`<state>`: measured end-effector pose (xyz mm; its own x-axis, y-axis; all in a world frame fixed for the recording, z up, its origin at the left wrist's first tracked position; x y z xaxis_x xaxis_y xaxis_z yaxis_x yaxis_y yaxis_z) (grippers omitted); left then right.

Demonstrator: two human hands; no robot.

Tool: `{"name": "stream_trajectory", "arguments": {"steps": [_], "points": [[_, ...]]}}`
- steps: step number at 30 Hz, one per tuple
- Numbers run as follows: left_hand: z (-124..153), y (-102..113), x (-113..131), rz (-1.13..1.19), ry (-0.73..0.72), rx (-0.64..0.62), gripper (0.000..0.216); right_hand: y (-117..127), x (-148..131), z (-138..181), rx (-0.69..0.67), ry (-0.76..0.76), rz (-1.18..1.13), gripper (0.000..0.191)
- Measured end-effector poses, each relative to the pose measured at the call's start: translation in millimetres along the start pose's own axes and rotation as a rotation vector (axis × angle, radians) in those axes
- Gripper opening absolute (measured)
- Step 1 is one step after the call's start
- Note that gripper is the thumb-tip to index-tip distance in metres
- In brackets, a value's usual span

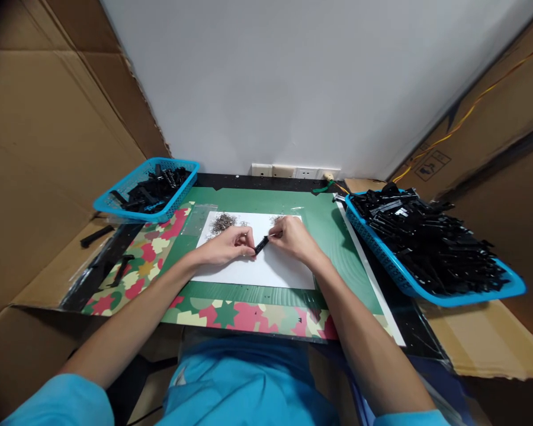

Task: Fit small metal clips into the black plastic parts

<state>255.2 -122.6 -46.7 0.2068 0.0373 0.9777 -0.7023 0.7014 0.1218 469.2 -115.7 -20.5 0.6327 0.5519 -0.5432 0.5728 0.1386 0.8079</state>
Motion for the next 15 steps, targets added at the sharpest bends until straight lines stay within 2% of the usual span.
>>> {"name": "stream_trajectory", "arguments": {"steps": [9, 15], "points": [[1.3, -0.2, -0.1, 0.033, 0.021, 0.018, 0.021, -0.5, 4.0, 1.9, -0.003, -0.033, -0.055, 0.018], [2.6, 4.0, -0.9, 0.096, 0.012, 0.025, 0.031, 17.4, 14.8, 7.1, -0.014, 0.006, -0.057, 0.015]]}}
Point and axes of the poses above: each hand's wrist, its own z-axis away from the middle knuckle, its own y-axis out of the back of the hand, x = y × z, the point moved 3 cm from there along -z, towards the middle knuckle, and after that the axes turned 7 degrees about y, right-handed, at the moved point
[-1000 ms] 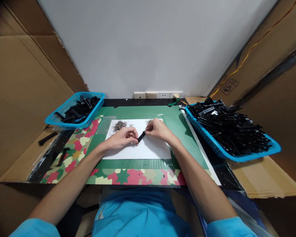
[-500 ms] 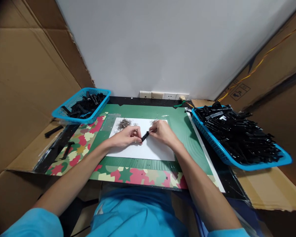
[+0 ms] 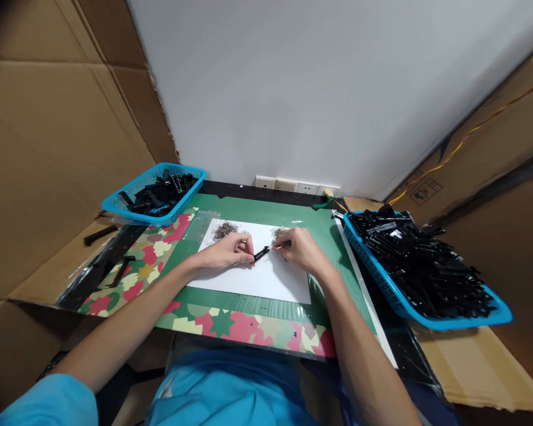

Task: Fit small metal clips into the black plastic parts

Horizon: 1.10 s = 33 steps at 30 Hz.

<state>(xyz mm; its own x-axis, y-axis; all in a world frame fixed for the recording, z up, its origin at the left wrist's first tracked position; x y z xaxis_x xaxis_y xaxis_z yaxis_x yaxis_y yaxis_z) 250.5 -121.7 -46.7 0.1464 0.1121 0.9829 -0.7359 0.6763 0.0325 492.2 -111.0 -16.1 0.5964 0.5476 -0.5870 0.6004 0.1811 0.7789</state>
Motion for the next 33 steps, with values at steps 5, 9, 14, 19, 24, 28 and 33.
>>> {"name": "stream_trajectory", "arguments": {"steps": [5, 9, 14, 19, 24, 28, 33], "points": [[0.5, 0.3, -1.0, 0.043, -0.024, -0.005, 0.034, 13.9, -3.3, 3.2, 0.116, 0.067, 0.099, 0.028], [-3.1, 7.0, -3.5, 0.037, -0.048, 0.150, 0.035, -0.4, -3.7, -1.3, 0.181, 0.099, 0.071, 0.037], [-3.4, 9.7, -3.0, -0.013, -0.003, 0.162, 0.033, -12.1, 4.5, -3.5, 0.269, 0.050, 0.107, 0.033], [2.3, 5.2, 2.4, -0.024, 0.028, 0.142, 0.037, -7.5, 10.2, 0.4, 0.464, -0.126, -0.108, 0.036], [0.7, 3.7, -2.2, -0.008, 0.043, 0.114, 0.035, -32.6, 5.8, -7.4, 0.457, -0.211, -0.519, 0.046], [-1.6, 5.0, -6.7, 0.011, 0.038, 0.100, 0.031, -48.7, 2.9, -13.1, 0.447, -0.223, -0.518, 0.046], [0.4, 3.4, -4.7, 0.007, 0.048, 0.094, 0.030, -50.9, 1.3, -14.3, 0.443, -0.206, -0.472, 0.042]]}}
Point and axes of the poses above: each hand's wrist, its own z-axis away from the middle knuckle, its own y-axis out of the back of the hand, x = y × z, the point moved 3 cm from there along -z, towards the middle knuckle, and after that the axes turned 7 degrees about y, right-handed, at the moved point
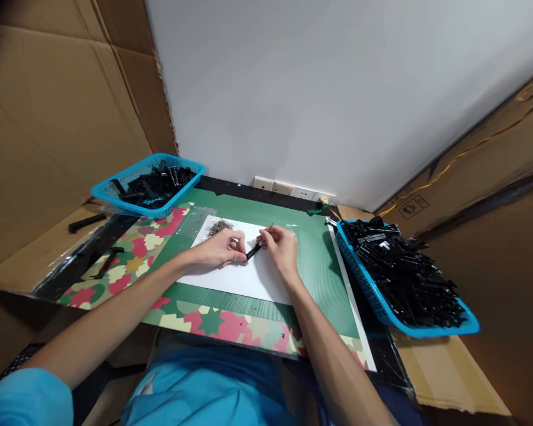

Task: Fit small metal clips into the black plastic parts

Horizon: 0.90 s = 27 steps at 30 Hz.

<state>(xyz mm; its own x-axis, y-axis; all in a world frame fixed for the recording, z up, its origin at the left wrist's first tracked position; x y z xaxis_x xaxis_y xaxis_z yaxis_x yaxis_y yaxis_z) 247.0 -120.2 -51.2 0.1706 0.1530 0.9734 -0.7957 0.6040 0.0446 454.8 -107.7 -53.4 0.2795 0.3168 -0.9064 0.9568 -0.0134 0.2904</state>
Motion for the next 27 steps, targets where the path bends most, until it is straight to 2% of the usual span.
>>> {"name": "stream_trajectory", "arguments": {"steps": [9, 14, 23, 25, 27], "points": [[0.7, -0.6, 0.4, 0.020, -0.002, -0.018, 0.034, -1.8, -7.3, 5.2, 0.045, 0.056, 0.085, 0.035], [-2.9, 1.0, -3.4, -0.008, -0.016, -0.018, 0.033, -2.4, -8.4, 5.6, 0.036, 0.038, 0.135, 0.032], [-4.0, 0.1, -3.1, -0.015, -0.027, -0.031, 0.035, -8.3, -3.5, 4.6, 0.070, 0.061, 0.114, 0.020], [-3.5, -1.7, -1.4, -0.043, -0.037, -0.004, 0.034, -7.4, -3.3, 5.3, 0.100, 0.082, 0.076, 0.022], [-3.3, -2.5, 0.2, -0.074, -0.067, 0.080, 0.032, -3.3, -4.0, 5.2, 0.170, 0.121, 0.043, 0.024]]}}
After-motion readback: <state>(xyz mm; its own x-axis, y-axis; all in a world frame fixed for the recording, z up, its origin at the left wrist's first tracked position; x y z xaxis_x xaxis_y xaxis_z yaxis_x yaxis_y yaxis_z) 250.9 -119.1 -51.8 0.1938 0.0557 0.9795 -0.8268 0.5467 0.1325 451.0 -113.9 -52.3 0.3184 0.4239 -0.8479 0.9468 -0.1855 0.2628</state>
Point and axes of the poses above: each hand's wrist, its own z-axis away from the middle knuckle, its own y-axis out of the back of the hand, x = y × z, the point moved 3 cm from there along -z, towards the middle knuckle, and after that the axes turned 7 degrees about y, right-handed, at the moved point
